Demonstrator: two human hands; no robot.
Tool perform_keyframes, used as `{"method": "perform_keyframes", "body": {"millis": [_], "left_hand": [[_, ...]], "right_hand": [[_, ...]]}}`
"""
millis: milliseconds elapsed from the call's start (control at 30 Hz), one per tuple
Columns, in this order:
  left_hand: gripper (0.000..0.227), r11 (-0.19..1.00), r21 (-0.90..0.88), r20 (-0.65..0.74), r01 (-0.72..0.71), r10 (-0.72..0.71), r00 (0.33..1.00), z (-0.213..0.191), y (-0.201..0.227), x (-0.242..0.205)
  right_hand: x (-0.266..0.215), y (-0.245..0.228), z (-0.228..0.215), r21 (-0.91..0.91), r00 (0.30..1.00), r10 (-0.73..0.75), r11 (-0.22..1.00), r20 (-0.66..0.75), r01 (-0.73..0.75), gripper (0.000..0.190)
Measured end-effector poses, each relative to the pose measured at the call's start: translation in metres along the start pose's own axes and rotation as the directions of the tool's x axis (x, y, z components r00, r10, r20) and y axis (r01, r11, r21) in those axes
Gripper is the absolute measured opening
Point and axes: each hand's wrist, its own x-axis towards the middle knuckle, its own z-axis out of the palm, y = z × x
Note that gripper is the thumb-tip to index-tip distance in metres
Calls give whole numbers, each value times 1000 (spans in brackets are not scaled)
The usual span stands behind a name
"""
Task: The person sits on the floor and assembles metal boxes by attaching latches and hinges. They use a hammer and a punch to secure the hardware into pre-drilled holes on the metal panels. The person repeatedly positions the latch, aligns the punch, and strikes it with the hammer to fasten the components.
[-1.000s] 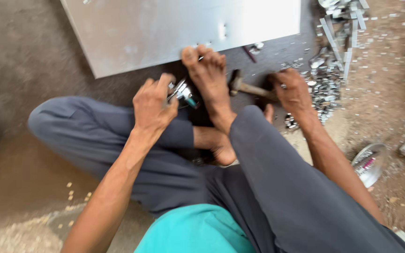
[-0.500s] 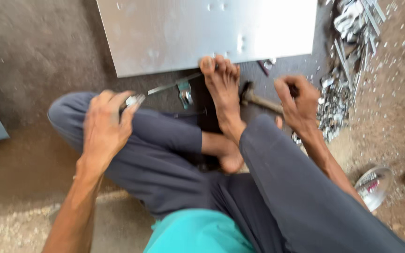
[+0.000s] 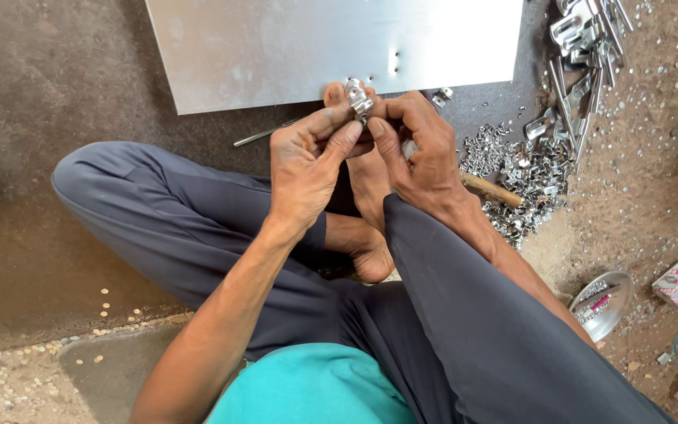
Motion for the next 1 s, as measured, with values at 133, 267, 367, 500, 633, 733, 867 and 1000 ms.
{"method": "perform_keyframes", "body": {"millis": [133,267,367,500,633,733,867,1000], "left_hand": [[31,999,50,-7,18,-17,1000,-3,-2,-3],[27,994,103,-16,30,-29,999,-6,-2,-4],[22,930,368,-58,12,10,998,-6,1,-4],[19,828,560,-87,31,22,996,-2,8,-10],[19,776,618,24,-124,140,990,-4,8,-10],[19,691,708,72,-146,135,988,-9,6,-6],[20,609,749,163,-260,211,964,-24,0,26],[11,561,816,94,-143,116,989,-34,-6,90]], "right_hand": [[-4,6,-1,-33,1000,-3,999,16,3,10],[-7,14,-1,142,984,179,974,-6,-176,10],[-7,22,-10,441,961,276,864,-16,-241,10],[-4,28,-9,449,973,221,865,62,-225,12],[-2,29,1,390,980,192,900,46,-194,9],[1,32,0,295,979,198,933,57,-206,9],[11,47,-1,102,969,248,964,-16,-245,18],[43,74,3,-55,984,179,982,-13,-180,13]]}}
